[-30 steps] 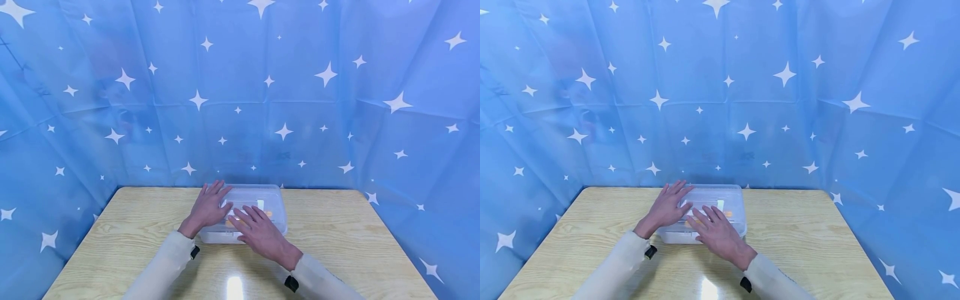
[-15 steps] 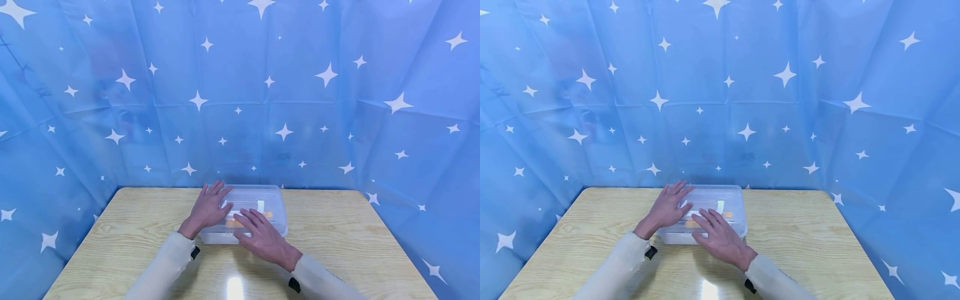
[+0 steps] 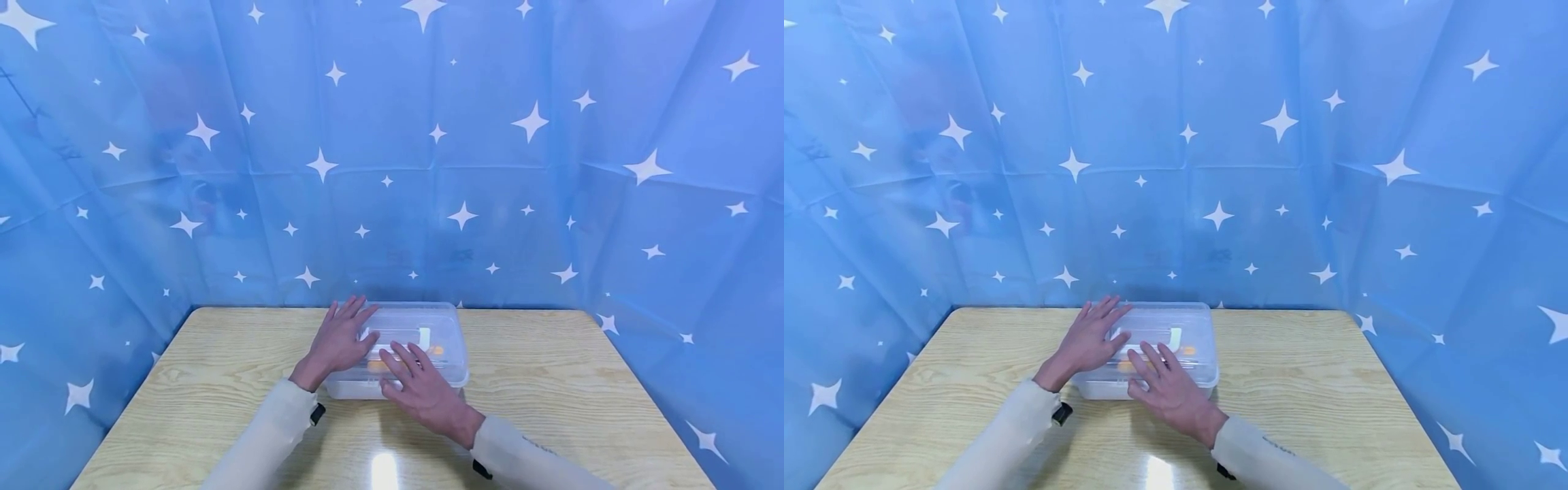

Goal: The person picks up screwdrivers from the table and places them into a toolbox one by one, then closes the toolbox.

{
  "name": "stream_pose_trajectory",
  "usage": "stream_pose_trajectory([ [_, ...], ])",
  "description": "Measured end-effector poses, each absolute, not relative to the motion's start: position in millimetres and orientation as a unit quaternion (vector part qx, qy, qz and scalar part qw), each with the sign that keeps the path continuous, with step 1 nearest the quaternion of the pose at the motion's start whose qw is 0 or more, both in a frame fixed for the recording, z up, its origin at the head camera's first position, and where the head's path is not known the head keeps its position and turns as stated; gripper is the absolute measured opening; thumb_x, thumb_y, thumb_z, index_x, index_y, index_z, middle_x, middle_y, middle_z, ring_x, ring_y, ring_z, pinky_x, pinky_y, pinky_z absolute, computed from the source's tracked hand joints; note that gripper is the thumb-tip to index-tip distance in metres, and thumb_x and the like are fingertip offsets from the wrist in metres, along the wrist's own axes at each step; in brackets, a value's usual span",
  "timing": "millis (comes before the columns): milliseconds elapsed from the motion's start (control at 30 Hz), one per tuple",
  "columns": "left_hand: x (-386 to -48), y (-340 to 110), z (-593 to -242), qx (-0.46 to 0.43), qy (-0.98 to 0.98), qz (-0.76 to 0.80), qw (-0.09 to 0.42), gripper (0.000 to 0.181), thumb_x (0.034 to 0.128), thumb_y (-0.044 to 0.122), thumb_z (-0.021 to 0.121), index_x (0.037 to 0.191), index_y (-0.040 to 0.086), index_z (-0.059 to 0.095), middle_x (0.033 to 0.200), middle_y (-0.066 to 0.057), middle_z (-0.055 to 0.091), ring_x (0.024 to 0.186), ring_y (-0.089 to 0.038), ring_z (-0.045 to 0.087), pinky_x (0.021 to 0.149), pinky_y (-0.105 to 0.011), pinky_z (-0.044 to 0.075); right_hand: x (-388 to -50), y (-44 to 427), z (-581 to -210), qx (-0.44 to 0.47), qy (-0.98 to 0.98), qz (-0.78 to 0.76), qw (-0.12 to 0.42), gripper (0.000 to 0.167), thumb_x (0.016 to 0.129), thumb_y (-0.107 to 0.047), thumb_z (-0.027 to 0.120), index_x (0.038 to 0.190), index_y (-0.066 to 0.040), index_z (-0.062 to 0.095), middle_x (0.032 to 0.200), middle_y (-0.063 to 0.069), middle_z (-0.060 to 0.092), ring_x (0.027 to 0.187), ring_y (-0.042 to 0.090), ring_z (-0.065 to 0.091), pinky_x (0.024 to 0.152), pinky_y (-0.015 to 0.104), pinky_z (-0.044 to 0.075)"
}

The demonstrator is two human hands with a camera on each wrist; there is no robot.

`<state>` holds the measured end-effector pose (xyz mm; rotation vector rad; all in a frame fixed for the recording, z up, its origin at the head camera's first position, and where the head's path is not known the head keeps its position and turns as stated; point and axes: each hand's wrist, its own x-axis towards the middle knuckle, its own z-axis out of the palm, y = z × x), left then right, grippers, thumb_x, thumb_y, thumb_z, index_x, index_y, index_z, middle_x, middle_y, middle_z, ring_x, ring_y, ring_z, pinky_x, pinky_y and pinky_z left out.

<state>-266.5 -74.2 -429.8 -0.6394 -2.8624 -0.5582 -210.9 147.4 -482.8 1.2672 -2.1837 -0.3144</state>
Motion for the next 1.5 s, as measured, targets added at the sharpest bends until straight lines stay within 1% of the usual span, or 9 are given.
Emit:
stream_pose_trajectory([
  [167, -266.4, -73.9, -430.8, -0.213, -0.955, -0.192, 0.079, 0.055, 0.0981, 0.041, 0.055, 0.148, 0.018, 0.048, 0.157, -0.013, 0.037, 0.149, -0.033, 0.027, 0.122, -0.055, 0.011, -209.5, 146.8, -483.5, 0.470, -0.822, -0.121, 0.298, 0.051, 0.084, -0.013, 0.071, 0.128, -0.020, 0.046, 0.153, 0.019, 0.030, 0.144, 0.041, 0.029, 0.115, 0.055, 0.031],
  [300, -266.2, -73.8, -430.4, -0.214, -0.955, -0.190, 0.078, 0.055, 0.0981, 0.041, 0.055, 0.148, 0.019, 0.047, 0.157, -0.013, 0.037, 0.149, -0.032, 0.026, 0.122, -0.055, 0.011, -209.4, 146.7, -483.7, 0.468, -0.824, -0.113, 0.298, 0.048, 0.084, -0.026, 0.076, 0.125, -0.020, 0.051, 0.153, 0.018, 0.032, 0.144, 0.040, 0.029, 0.115, 0.055, 0.030],
  [400, -266.1, -73.8, -429.7, -0.214, -0.955, -0.189, 0.080, 0.055, 0.0980, 0.041, 0.055, 0.148, 0.019, 0.048, 0.157, -0.013, 0.038, 0.148, -0.033, 0.027, 0.122, -0.055, 0.012, -210.4, 147.4, -483.7, 0.472, -0.821, -0.104, 0.302, 0.051, 0.080, -0.037, 0.078, 0.123, -0.020, 0.055, 0.153, 0.018, 0.033, 0.144, 0.040, 0.030, 0.114, 0.055, 0.031],
  [500, -266.1, -74.0, -429.3, -0.215, -0.954, -0.190, 0.082, 0.055, 0.0979, 0.041, 0.056, 0.148, 0.018, 0.048, 0.157, -0.013, 0.038, 0.148, -0.033, 0.027, 0.122, -0.056, 0.013, -210.5, 148.6, -482.0, 0.476, -0.818, -0.099, 0.308, 0.052, 0.079, -0.042, 0.078, 0.123, -0.020, 0.059, 0.153, 0.018, 0.035, 0.143, 0.040, 0.032, 0.114, 0.055, 0.032],
  [733, -266.2, -74.2, -429.0, -0.213, -0.956, -0.185, 0.080, 0.056, 0.0981, 0.042, 0.054, 0.148, 0.019, 0.047, 0.157, -0.013, 0.037, 0.149, -0.032, 0.027, 0.122, -0.055, 0.012, -210.8, 151.7, -480.6, 0.489, -0.802, -0.068, 0.335, 0.056, 0.075, -0.040, 0.084, 0.123, -0.020, 0.064, 0.153, 0.017, 0.038, 0.140, 0.039, 0.039, 0.113, 0.053, 0.036],
  [833, -266.4, -74.0, -429.2, -0.213, -0.956, -0.186, 0.079, 0.056, 0.0981, 0.041, 0.054, 0.148, 0.019, 0.047, 0.157, -0.013, 0.037, 0.149, -0.032, 0.026, 0.123, -0.054, 0.011, -210.2, 152.1, -480.0, 0.489, -0.804, -0.058, 0.333, 0.058, 0.074, -0.039, 0.086, 0.123, -0.019, 0.064, 0.154, 0.016, 0.038, 0.140, 0.038, 0.039, 0.113, 0.052, 0.036],
  [1067, -266.2, -74.1, -430.5, -0.215, -0.955, -0.188, 0.079, 0.055, 0.0979, 0.041, 0.055, 0.148, 0.018, 0.048, 0.157, -0.013, 0.037, 0.149, -0.032, 0.026, 0.122, -0.054, 0.011, -208.1, 150.6, -478.7, 0.483, -0.817, -0.041, 0.312, 0.054, 0.078, -0.039, 0.084, 0.125, -0.022, 0.063, 0.154, 0.013, 0.039, 0.142, 0.035, 0.037, 0.115, 0.051, 0.033],
  [1233, -266.3, -74.3, -431.3, -0.215, -0.955, -0.190, 0.078, 0.056, 0.0980, 0.041, 0.054, 0.148, 0.018, 0.048, 0.157, -0.013, 0.037, 0.149, -0.032, 0.026, 0.122, -0.055, 0.010, -207.8, 148.9, -480.8, 0.479, -0.817, -0.047, 0.317, 0.053, 0.080, -0.035, 0.083, 0.127, -0.022, 0.061, 0.154, 0.013, 0.039, 0.142, 0.036, 0.037, 0.115, 0.052, 0.034],
  [1500, -266.4, -74.0, -430.7, -0.216, -0.955, -0.189, 0.078, 0.056, 0.0980, 0.042, 0.054, 0.148, 0.018, 0.048, 0.157, -0.013, 0.037, 0.149, -0.032, 0.025, 0.123, -0.054, 0.010, -206.3, 147.3, -481.3, 0.458, -0.838, -0.055, 0.291, 0.073, 0.082, -0.036, 0.081, 0.145, -0.026, 0.046, 0.158, 0.015, 0.032, 0.145, 0.033, 0.032, 0.117, 0.051, 0.030],
])
